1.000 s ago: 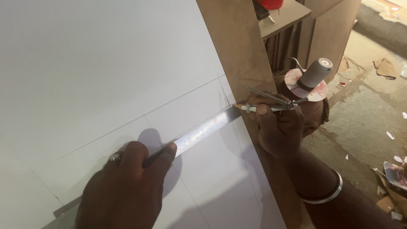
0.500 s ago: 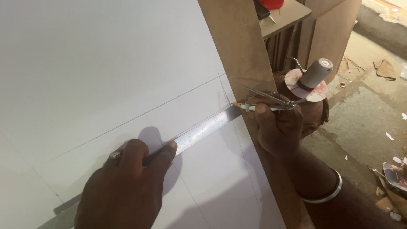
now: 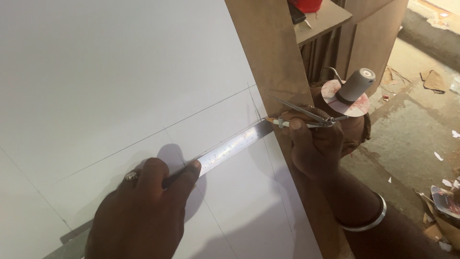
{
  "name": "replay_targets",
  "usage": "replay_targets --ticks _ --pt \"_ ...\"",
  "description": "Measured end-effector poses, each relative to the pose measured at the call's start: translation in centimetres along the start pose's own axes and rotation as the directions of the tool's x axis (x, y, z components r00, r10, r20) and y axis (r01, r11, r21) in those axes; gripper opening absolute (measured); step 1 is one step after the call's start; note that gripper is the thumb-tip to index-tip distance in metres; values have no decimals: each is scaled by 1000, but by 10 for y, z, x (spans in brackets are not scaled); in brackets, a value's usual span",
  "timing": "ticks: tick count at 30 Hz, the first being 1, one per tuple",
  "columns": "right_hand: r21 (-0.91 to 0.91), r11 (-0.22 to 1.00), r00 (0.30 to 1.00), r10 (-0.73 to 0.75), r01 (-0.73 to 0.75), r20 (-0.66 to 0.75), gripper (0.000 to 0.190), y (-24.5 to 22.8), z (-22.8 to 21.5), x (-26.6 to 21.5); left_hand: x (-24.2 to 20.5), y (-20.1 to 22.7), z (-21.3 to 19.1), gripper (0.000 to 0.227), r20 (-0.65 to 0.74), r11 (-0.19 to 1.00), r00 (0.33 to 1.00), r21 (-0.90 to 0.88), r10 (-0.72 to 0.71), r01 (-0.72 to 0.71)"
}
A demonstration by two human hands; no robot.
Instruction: Using a ruler and compass to mark measurements and draw lines on a large sheet of paper.
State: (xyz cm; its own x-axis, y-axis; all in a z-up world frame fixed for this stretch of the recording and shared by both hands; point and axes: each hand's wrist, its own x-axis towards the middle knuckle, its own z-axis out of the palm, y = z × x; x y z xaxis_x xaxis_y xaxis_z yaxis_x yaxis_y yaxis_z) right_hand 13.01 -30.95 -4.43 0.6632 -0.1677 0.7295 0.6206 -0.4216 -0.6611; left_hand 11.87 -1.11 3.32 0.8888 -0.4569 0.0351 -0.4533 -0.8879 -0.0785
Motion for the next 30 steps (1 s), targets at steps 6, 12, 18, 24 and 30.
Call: replay_targets --ticks 6,12,18,24,30 --pt "40 999 1000 -14 14 3 20 -1 1 -1 1 1 -3 41 -13 1000 1000 -1 5 -5" --pt "28 999 1000 17 -17 -1 22 2 0 -3 -1 0 0 41 -73 1000 997 -1 24 -25" --pt "10 1000 1000 21 -21 -10 22 3 -1 -3 0 1 -4 41 -4 1000 1000 -11 -15 15" --pt "316 948 990 78 -36 -120 17 16 -2 -10 -1 2 -4 41 -36 1000 999 -19 -7 6" --pt "92 996 999 6 -2 -37 21 18 -6 -12 -2 3 -3 39 -77 1000 997 -17 2 -3"
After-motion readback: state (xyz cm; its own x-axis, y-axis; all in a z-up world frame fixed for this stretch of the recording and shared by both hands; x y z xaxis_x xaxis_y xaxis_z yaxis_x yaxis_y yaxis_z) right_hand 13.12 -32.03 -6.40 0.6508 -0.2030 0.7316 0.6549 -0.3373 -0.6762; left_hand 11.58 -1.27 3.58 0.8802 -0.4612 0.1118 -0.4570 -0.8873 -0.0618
